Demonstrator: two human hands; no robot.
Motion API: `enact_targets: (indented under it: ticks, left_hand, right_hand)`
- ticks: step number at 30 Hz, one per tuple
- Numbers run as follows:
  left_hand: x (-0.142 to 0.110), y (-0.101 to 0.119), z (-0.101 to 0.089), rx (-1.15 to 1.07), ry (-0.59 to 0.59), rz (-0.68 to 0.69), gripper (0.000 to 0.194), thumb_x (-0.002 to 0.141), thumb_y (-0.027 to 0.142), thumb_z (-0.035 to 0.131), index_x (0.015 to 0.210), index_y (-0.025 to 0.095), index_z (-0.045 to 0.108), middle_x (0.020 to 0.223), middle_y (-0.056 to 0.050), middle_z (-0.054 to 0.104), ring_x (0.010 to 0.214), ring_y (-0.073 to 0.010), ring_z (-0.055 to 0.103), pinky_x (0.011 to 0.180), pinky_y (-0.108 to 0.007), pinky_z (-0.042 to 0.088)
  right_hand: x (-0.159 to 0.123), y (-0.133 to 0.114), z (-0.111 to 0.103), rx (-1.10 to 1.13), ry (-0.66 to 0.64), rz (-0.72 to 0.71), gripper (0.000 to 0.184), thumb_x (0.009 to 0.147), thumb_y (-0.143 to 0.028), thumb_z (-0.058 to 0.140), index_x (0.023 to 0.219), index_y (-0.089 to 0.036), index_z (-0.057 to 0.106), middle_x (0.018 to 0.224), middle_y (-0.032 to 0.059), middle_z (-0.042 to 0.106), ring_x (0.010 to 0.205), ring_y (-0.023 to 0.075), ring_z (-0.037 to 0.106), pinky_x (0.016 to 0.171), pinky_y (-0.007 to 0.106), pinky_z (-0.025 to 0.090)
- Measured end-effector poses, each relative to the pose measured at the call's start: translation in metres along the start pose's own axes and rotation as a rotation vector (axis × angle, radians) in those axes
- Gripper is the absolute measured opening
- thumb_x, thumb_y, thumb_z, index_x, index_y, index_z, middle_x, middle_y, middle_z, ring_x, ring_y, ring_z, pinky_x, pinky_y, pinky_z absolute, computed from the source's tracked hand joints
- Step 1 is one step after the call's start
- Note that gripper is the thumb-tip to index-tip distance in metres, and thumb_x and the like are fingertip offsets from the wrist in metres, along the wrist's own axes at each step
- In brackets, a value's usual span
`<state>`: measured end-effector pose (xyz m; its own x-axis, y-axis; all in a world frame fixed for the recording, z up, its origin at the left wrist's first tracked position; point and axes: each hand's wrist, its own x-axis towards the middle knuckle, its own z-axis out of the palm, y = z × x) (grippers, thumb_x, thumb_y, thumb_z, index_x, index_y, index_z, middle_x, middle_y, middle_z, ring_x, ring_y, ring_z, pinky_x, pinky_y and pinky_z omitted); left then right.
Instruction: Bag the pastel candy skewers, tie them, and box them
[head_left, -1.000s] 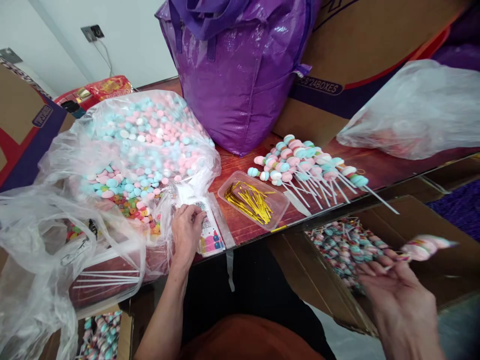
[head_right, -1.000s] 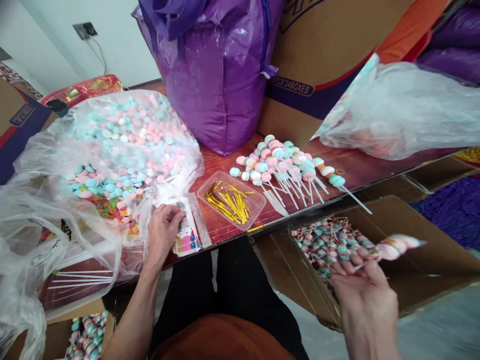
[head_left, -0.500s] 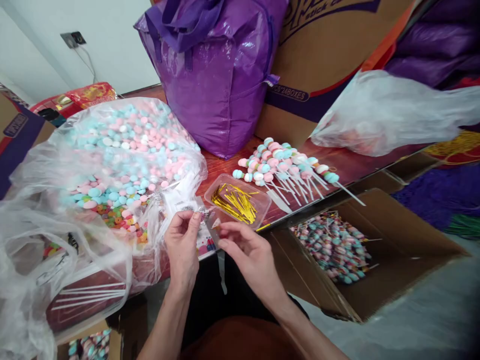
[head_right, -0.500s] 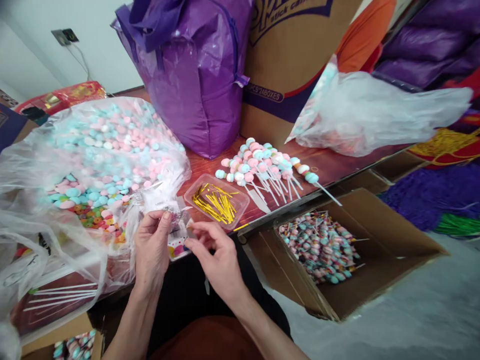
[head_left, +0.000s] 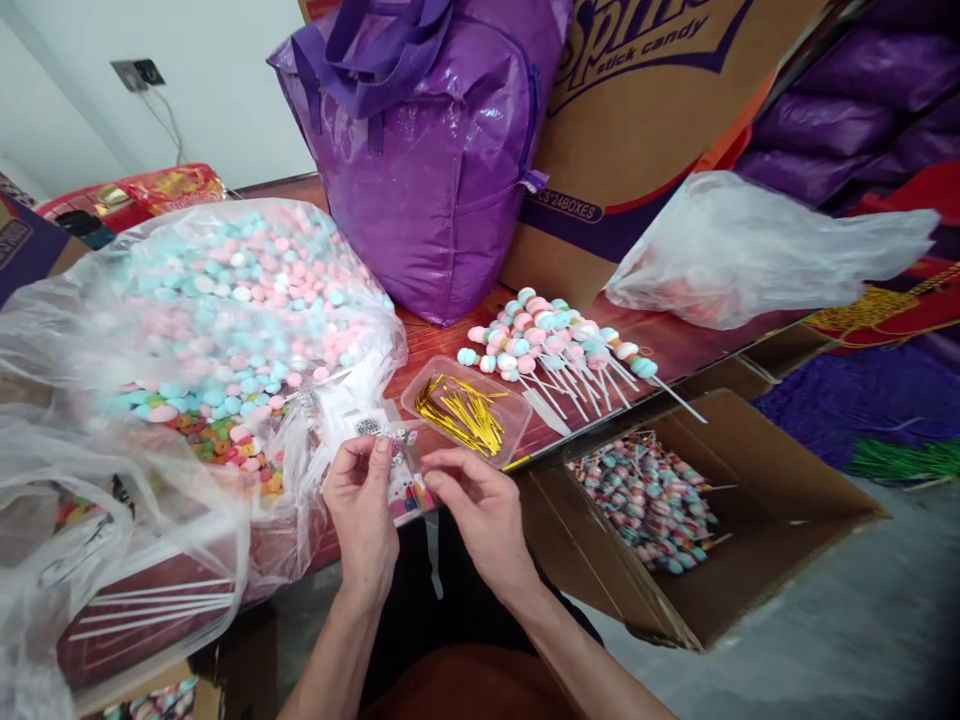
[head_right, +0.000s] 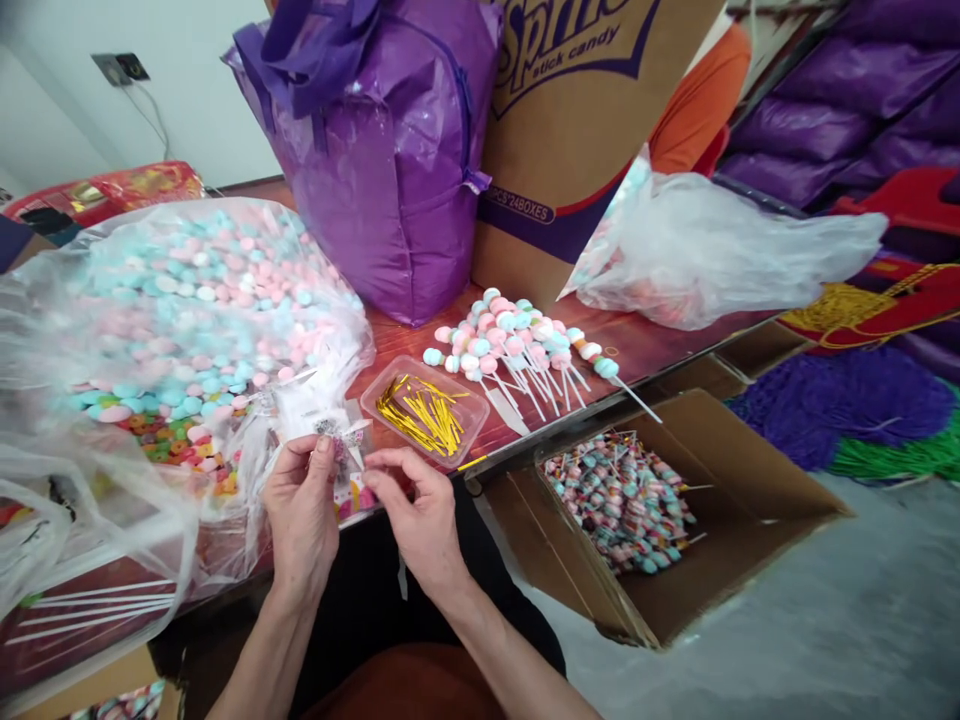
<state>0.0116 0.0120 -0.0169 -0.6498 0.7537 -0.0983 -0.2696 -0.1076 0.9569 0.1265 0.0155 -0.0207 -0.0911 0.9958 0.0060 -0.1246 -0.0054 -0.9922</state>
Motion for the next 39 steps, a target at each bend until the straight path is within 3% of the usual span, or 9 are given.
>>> enact_targets:
  ticks: [3,7,11,15,17,22,31,34,39]
  left_hand:
    - [-0.001,-0.003,-0.002,0.018,0.036,0.030,0.023,0.075,0.036,0.079,0.077,0.018,0.066,0.072,0.004,0.061,0.066,-0.0093,0.051,0.065,-0.020,0.043]
    - [0.001,-0.007,-0.004,0.021,0.057,0.029,0.023,0.077,0.037,0.078,0.077,0.018,0.065,0.071,0.004,0.060,0.066,-0.0096,0.052,0.066,-0.021,0.043]
    - [0.002,-0.010,-0.003,0.022,0.051,0.028,0.023,0.077,0.038,0.078,0.079,0.018,0.066,0.073,0.003,0.061,0.069,-0.0101,0.053,0.069,-0.022,0.044]
    - [-0.005,-0.006,-0.002,-0.147,0.066,-0.048,0.029,0.072,0.038,0.084,0.085,0.019,0.065,0.079,0.004,0.061,0.071,-0.0083,0.054,0.069,-0.019,0.044]
    - [-0.012,-0.003,-0.003,-0.265,0.034,-0.151,0.031,0.073,0.039,0.083,0.079,0.018,0.062,0.074,0.005,0.057,0.063,-0.0062,0.049,0.062,-0.017,0.042]
    - [-0.030,0.001,-0.003,-0.359,-0.308,-0.573,0.043,0.080,0.054,0.073,0.076,0.011,0.067,0.070,-0.002,0.059,0.055,-0.0068,0.048,0.053,-0.019,0.041]
    - [-0.003,0.011,0.013,-0.603,-0.192,-0.973,0.022,0.089,0.032,0.068,0.095,0.011,0.071,0.083,-0.005,0.069,0.055,-0.0054,0.051,0.050,-0.017,0.047]
    - [-0.003,0.007,0.015,-0.596,-0.171,-0.922,0.013,0.078,0.018,0.079,0.085,0.012,0.070,0.075,-0.001,0.067,0.051,-0.0027,0.047,0.047,-0.014,0.043]
    - [-0.014,-0.005,0.022,-0.353,-0.011,-0.415,0.034,0.055,0.029,0.094,0.062,0.014,0.064,0.056,0.006,0.052,0.049,-0.0030,0.041,0.046,-0.014,0.038]
  right_hand:
    - [0.002,0.000,-0.002,-0.026,0.028,-0.031,0.013,0.088,-0.028,0.065,0.094,-0.020,0.073,0.087,0.0038,0.073,0.079,0.0175,0.067,0.075,0.031,0.056]
    - [-0.001,0.002,-0.001,-0.077,-0.059,-0.078,0.045,0.072,-0.025,0.079,0.116,-0.022,0.067,0.105,0.0048,0.072,0.086,0.0188,0.066,0.078,0.032,0.056]
    - [-0.004,0.004,0.004,-0.126,0.015,-0.038,0.015,0.083,-0.027,0.069,0.096,-0.020,0.072,0.086,0.0024,0.073,0.077,0.0177,0.066,0.073,0.029,0.055]
    - [0.001,0.005,0.001,-0.127,0.125,-0.068,0.017,0.088,-0.029,0.064,0.078,-0.018,0.071,0.069,-0.0003,0.066,0.063,0.0142,0.058,0.062,0.025,0.049]
    - [0.005,0.004,-0.003,-0.144,0.149,-0.101,0.016,0.086,-0.028,0.066,0.074,-0.018,0.069,0.066,-0.0018,0.063,0.061,0.0125,0.055,0.060,0.023,0.046]
    - [0.010,0.000,-0.008,-0.127,0.146,-0.121,0.021,0.087,-0.028,0.066,0.068,-0.018,0.063,0.060,-0.0042,0.056,0.056,0.0100,0.049,0.055,0.021,0.042]
    - [0.015,-0.015,-0.009,-0.131,0.102,-0.147,0.024,0.087,-0.029,0.064,0.066,-0.018,0.059,0.060,-0.0033,0.057,0.058,0.0112,0.052,0.058,0.022,0.042]
    - [0.017,-0.014,-0.012,-0.164,0.101,-0.169,0.028,0.087,-0.029,0.064,0.063,-0.018,0.054,0.059,-0.0042,0.051,0.057,0.0103,0.047,0.057,0.023,0.039]
    - [0.018,-0.010,-0.011,-0.175,0.103,-0.192,0.041,0.089,-0.030,0.060,0.056,-0.020,0.039,0.057,-0.0060,0.035,0.055,0.0087,0.033,0.052,0.023,0.031]
